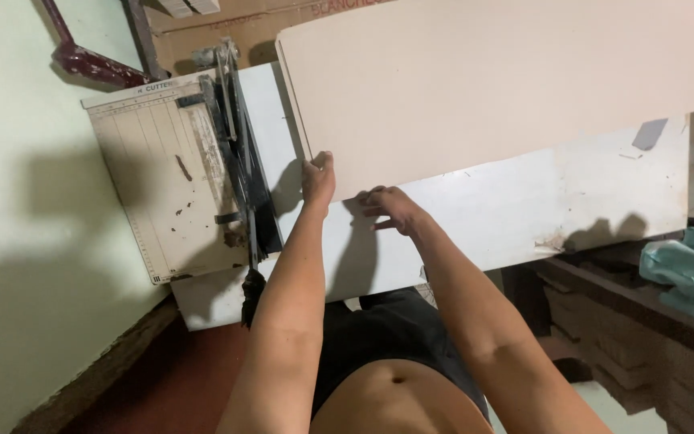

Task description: Using a manual guillotine-style paper cutter to slice thin strips from sheets of paper or cardboard.

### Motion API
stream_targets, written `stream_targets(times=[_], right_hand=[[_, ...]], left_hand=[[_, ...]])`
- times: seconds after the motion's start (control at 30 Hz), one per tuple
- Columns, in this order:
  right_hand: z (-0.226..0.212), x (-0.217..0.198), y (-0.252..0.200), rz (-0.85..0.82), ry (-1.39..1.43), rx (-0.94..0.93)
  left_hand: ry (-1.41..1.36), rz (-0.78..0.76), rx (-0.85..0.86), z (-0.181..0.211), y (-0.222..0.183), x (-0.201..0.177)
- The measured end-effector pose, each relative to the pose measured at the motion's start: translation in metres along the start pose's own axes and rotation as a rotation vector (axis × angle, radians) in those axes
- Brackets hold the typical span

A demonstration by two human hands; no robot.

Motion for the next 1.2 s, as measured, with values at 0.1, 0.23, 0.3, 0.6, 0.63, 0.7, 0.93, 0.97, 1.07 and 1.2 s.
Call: stream_targets(times=[0.1, 0.23, 0.3, 0.6, 0.63, 0.7, 0.93, 0.97, 1.07, 1.2], right_hand=[[0.003, -0.004, 0.004, -0.008, -0.053, 0.019], [0.009, -0.009, 0.01, -0.029, -0.089, 0.004], [0.009, -0.008, 0.012, -0.034, -0.093, -0.007], [0.019, -0.03, -0.006, 0.003, -0.176, -0.049], [0.029, -0.041, 0.003, 0.039, -0.14, -0.072], [0.029, -0.043, -0.002, 0.075, -0.098, -0.093], [-0.005, -0.024, -0.034, 0.048, 0.232, -0.11], [-0.005, -0.021, -0.035, 0.05, 0.293, -0.1], [-0.006, -0.018, -0.032, 0.052, 0.32, -0.123], [-0.004, -0.017, -0.027, 0.053, 0.352, -0.1]], left_hand=[[0.068, 0.008, -0.032, -0.01, 0.009, 0.006], [0.105, 0.023, -0.02, -0.009, 0.007, 0.01], [0.13, 0.03, -0.008, -0.011, 0.011, 0.01], [0.239, 0.041, 0.031, -0.02, 0.017, 0.011], [0.321, 0.086, 0.033, -0.005, -0.001, 0.011], [0.409, 0.128, 0.033, 0.011, -0.027, 0.014], [0.37, 0.135, 0.014, 0.0, -0.007, 0.022], [0.326, 0.109, 0.023, -0.006, 0.002, 0.02], [0.202, 0.129, 0.011, 0.012, -0.018, 0.014], [0.044, 0.146, 0.018, -0.006, 0.012, 0.006]])
Point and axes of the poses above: each hand's wrist, its own y-axis towards the middle knuckle, its own x-axis out of the palm, z = x × y, the point moved 3 cm from there along y, towards the middle knuckle, and after that the axes turned 11 degrees about -z, right-handed, at the moved point
